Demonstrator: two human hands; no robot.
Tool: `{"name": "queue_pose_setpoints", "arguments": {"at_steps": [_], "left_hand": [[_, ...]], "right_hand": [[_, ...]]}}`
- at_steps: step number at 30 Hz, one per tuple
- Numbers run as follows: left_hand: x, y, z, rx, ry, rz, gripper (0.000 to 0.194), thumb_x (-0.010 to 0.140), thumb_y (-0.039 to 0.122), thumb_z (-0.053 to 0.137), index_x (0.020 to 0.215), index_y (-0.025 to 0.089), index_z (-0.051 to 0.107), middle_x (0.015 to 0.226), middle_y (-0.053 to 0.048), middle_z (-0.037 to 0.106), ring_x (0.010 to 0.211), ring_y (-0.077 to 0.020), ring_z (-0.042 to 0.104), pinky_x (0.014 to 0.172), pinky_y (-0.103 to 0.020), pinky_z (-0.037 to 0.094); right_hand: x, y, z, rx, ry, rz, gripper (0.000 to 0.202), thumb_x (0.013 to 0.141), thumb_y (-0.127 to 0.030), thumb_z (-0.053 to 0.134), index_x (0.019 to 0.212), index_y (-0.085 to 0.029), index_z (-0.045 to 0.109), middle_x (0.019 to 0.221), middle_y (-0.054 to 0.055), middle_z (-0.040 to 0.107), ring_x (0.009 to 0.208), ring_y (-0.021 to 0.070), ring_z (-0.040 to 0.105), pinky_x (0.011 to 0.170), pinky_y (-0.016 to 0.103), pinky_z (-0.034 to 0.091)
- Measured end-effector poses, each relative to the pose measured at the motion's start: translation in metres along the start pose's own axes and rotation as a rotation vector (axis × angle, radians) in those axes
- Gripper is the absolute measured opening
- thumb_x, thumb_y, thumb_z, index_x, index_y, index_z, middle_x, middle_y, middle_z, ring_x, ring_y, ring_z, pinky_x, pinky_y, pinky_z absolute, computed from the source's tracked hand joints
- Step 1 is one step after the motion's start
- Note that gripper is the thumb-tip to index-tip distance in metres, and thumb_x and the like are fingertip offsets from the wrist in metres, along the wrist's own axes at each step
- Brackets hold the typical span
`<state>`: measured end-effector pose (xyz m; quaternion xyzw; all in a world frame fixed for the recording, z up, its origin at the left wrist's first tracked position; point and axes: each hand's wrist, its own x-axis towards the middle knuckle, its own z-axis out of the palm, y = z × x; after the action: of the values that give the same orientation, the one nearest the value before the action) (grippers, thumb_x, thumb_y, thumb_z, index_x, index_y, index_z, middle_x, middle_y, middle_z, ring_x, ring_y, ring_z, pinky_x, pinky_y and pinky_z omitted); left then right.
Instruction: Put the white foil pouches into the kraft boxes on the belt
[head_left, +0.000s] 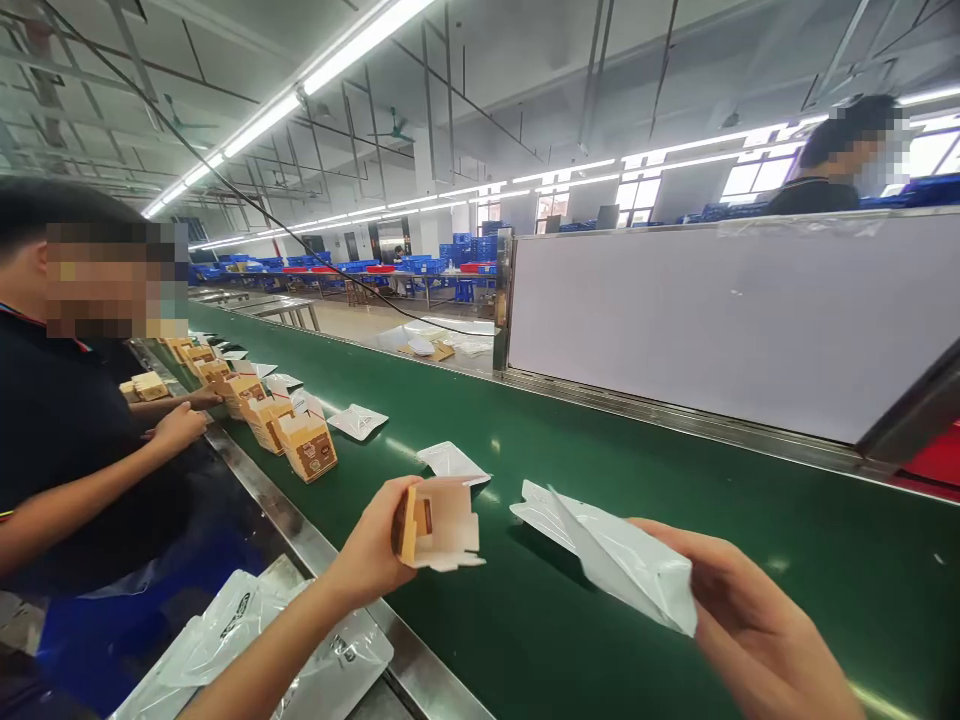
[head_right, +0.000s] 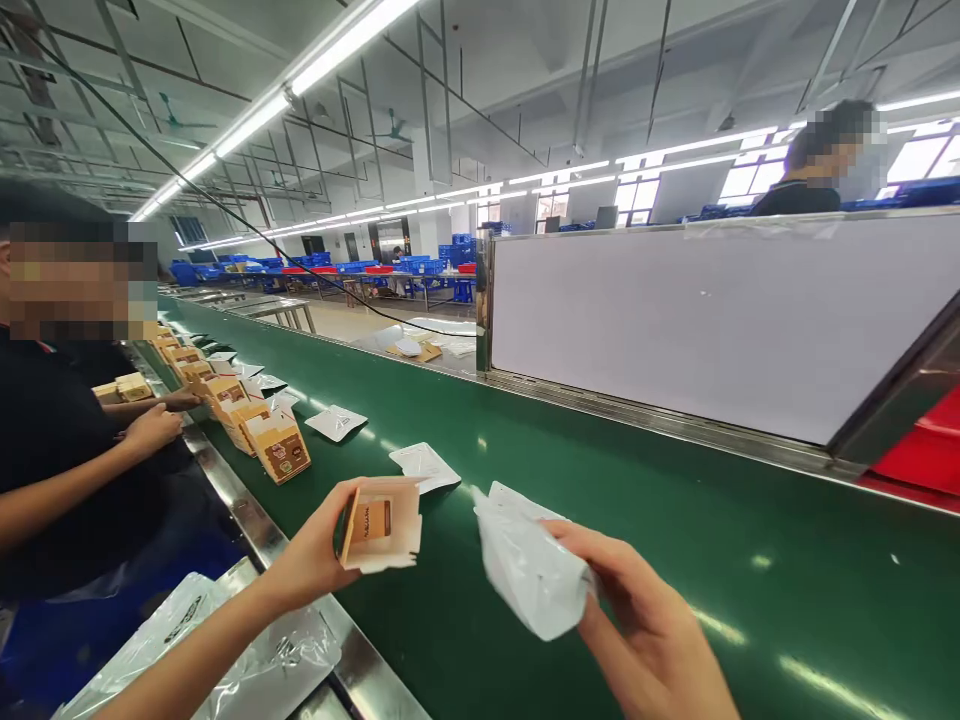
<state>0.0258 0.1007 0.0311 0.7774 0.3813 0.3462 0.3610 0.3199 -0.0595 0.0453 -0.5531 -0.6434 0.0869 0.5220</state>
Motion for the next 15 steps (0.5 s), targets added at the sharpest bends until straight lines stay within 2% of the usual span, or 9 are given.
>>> {"name": "queue_pose_setpoints", "arguments": {"at_steps": [2, 4, 7, 9, 10, 12, 15], "left_hand": [[-0.015, 0.014, 0.020, 0.074, -0.049, 0.055, 0.065, 0.061, 0.018, 0.070, 0.120, 0.020, 0.043, 0.117, -0.011, 0.058, 0.103, -0.0267, 0.060, 0.090, -0.043, 0.050], [-0.027, 0.022, 0.037, 0.068, -0.037, 0.064, 0.066, 0.062, 0.023, 0.073, 0.120, 0.022, 0.041, 0.115, -0.011, 0.059, 0.100, -0.0260, 0.062, 0.085, -0.040, 0.053], [-0.038, 0.028, 0.056, 0.155, 0.028, 0.150, 0.063, 0.065, 0.021, 0.071, 0.121, 0.024, 0.041, 0.118, -0.011, 0.057, 0.104, -0.0262, 0.060, 0.085, -0.041, 0.054], [-0.043, 0.030, 0.065, 0.307, 0.066, 0.276, 0.061, 0.069, 0.014, 0.063, 0.123, 0.025, 0.039, 0.123, -0.012, 0.054, 0.112, -0.0276, 0.056, 0.093, -0.047, 0.050], [-0.045, 0.031, 0.069, 0.374, 0.074, 0.344, 0.063, 0.068, 0.011, 0.060, 0.125, 0.025, 0.038, 0.126, -0.012, 0.052, 0.116, -0.0285, 0.053, 0.095, -0.050, 0.048], [-0.048, 0.031, 0.076, 0.434, 0.082, 0.400, 0.066, 0.067, 0.010, 0.058, 0.127, 0.024, 0.035, 0.126, -0.013, 0.052, 0.116, -0.0292, 0.053, 0.095, -0.052, 0.048], [-0.050, 0.032, 0.084, 0.425, 0.085, 0.346, 0.063, 0.063, 0.012, 0.060, 0.122, 0.021, 0.039, 0.117, -0.013, 0.057, 0.106, -0.0282, 0.059, 0.086, -0.046, 0.054]], "right_hand": [[0.014, -0.024, 0.017, 0.112, -0.004, -0.109, 0.017, 0.090, -0.027, 0.052, 0.102, -0.031, 0.062, 0.097, 0.003, 0.062, 0.078, 0.0142, 0.063, 0.059, 0.020, 0.054], [0.020, -0.037, 0.033, 0.088, 0.001, -0.197, 0.019, 0.087, -0.017, 0.053, 0.094, -0.030, 0.065, 0.086, 0.001, 0.059, 0.069, 0.0109, 0.060, 0.054, 0.018, 0.050], [0.013, -0.036, 0.050, -0.095, 0.015, -0.301, 0.021, 0.083, -0.010, 0.052, 0.092, -0.024, 0.064, 0.080, 0.001, 0.062, 0.066, 0.0114, 0.060, 0.055, 0.019, 0.050], [0.004, -0.030, 0.053, -0.201, 0.033, -0.347, 0.022, 0.084, -0.008, 0.048, 0.092, -0.023, 0.062, 0.081, 0.001, 0.064, 0.068, 0.0123, 0.061, 0.058, 0.020, 0.052], [0.000, -0.027, 0.051, -0.218, -0.004, -0.349, 0.024, 0.084, -0.007, 0.048, 0.095, -0.023, 0.062, 0.085, 0.001, 0.066, 0.074, 0.0135, 0.063, 0.063, 0.022, 0.054], [-0.005, -0.027, 0.040, -0.120, -0.213, -0.245, 0.035, 0.082, -0.009, 0.054, 0.111, -0.027, 0.059, 0.104, 0.002, 0.065, 0.094, 0.0165, 0.063, 0.080, 0.026, 0.054], [-0.007, -0.035, 0.018, 0.228, -0.663, 0.021, 0.058, 0.086, -0.020, 0.055, 0.140, -0.028, 0.034, 0.133, 0.006, 0.051, 0.117, 0.0199, 0.054, 0.095, 0.032, 0.049]]}}
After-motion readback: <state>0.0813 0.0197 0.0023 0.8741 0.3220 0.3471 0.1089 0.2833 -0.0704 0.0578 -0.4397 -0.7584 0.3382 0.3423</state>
